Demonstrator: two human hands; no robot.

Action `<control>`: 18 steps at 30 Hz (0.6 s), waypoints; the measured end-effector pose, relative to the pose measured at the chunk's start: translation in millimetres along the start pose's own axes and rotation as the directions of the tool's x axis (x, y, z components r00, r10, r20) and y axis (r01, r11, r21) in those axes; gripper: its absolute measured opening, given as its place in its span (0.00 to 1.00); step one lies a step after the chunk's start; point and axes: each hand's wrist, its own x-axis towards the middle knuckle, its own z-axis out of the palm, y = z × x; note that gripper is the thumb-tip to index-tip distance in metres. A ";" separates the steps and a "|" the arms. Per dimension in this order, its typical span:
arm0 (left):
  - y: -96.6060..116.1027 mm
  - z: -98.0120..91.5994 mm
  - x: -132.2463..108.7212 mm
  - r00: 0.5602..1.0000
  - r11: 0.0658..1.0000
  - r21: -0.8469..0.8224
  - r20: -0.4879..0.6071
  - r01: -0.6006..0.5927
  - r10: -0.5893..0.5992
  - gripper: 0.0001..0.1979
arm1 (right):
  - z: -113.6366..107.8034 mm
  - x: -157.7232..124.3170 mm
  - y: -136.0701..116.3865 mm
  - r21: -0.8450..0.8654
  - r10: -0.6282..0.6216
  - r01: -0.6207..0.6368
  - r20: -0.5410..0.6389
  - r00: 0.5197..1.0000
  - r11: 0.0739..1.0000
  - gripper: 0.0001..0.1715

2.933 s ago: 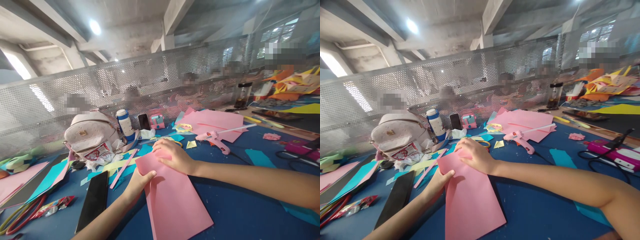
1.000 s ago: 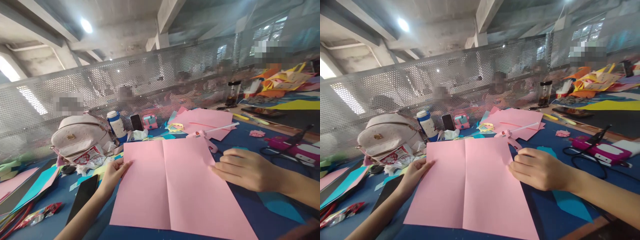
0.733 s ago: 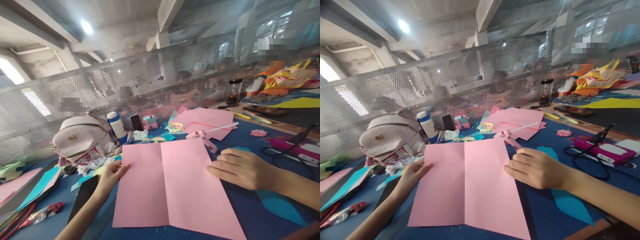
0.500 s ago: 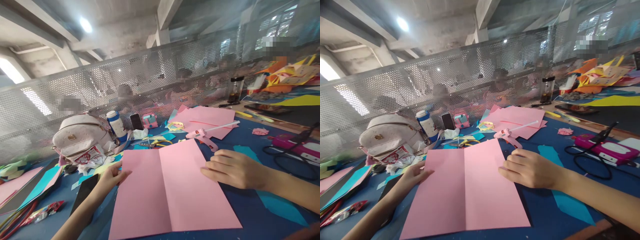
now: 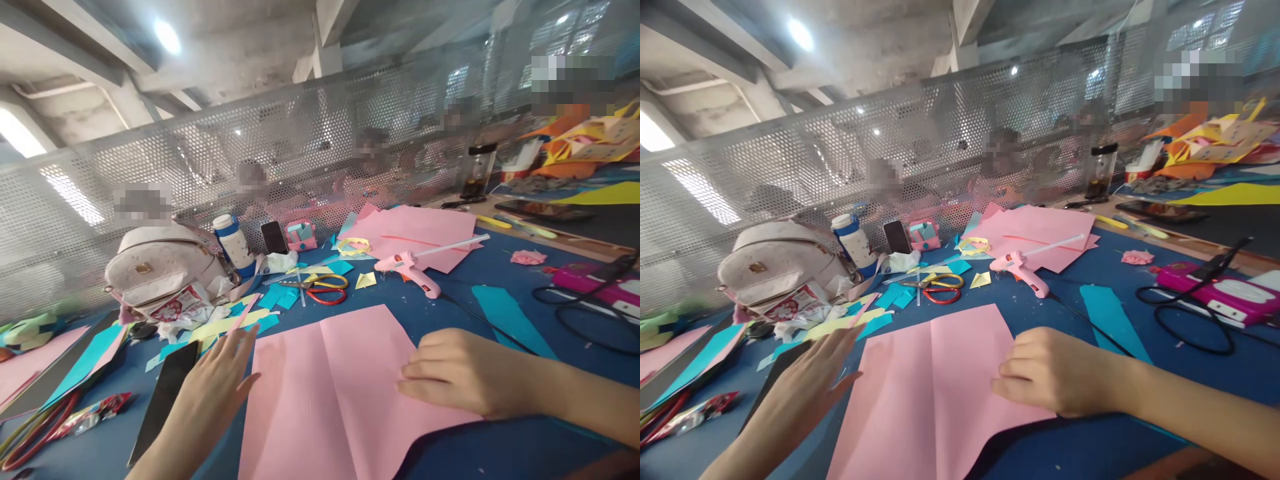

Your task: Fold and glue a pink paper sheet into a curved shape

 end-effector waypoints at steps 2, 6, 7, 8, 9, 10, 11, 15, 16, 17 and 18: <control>17.3 -7.6 -2.5 0.967 0.966 -0.067 0.014 -0.251 0.253 0.21 | -1.5 0.5 4.6 0.107 -0.050 0.040 0.091 0.995 0.993 0.20; 47.6 3.0 -14.5 0.743 0.742 -0.223 0.096 -0.633 0.663 0.34 | -3.0 -1.7 9.1 0.216 -0.009 -0.025 0.157 0.988 0.976 0.22; 51.7 10.7 -17.8 0.729 0.735 -0.135 0.100 -0.665 0.678 0.31 | -2.5 -3.0 9.2 0.231 -0.004 -0.033 0.160 0.987 0.972 0.22; 54.0 18.5 -20.7 0.729 0.732 -0.048 0.070 -0.680 0.681 0.30 | -2.0 -4.4 9.3 0.243 0.000 -0.040 0.161 0.987 0.969 0.22; 54.8 25.2 -22.8 0.729 0.729 0.003 0.044 -0.684 0.683 0.28 | -1.6 -5.4 9.4 0.255 0.006 -0.048 0.163 0.987 0.966 0.22; 54.4 29.5 -23.8 0.721 0.721 0.015 0.045 -0.693 0.691 0.27 | -1.6 -6.0 9.7 0.269 0.016 -0.061 0.168 0.986 0.961 0.22; 53.1 30.4 -23.7 0.724 0.725 -0.012 0.057 -0.688 0.688 0.25 | -2.4 -5.7 10.2 0.283 0.031 -0.081 0.177 0.984 0.956 0.22; 46.2 2.4 -15.0 0.835 0.835 -0.355 0.207 -0.421 0.509 0.20 | -12.5 3.2 13.1 0.377 0.144 -0.242 0.271 0.952 0.894 0.19; 44.1 -7.9 -12.0 0.859 0.843 -0.418 0.228 -0.340 0.459 0.20 | -15.7 6.6 13.4 0.392 0.182 -0.292 0.295 0.938 0.872 0.20; 41.5 -17.0 -9.1 0.887 0.852 -0.456 0.239 -0.256 0.394 0.19 | -18.4 9.9 13.2 0.400 0.220 -0.338 0.312 0.924 0.852 0.22; 38.5 -23.9 -6.3 0.899 0.854 -0.481 0.258 -0.199 0.355 0.18 | -20.2 13.0 12.8 0.396 0.263 -0.381 0.320 0.910 0.835 0.24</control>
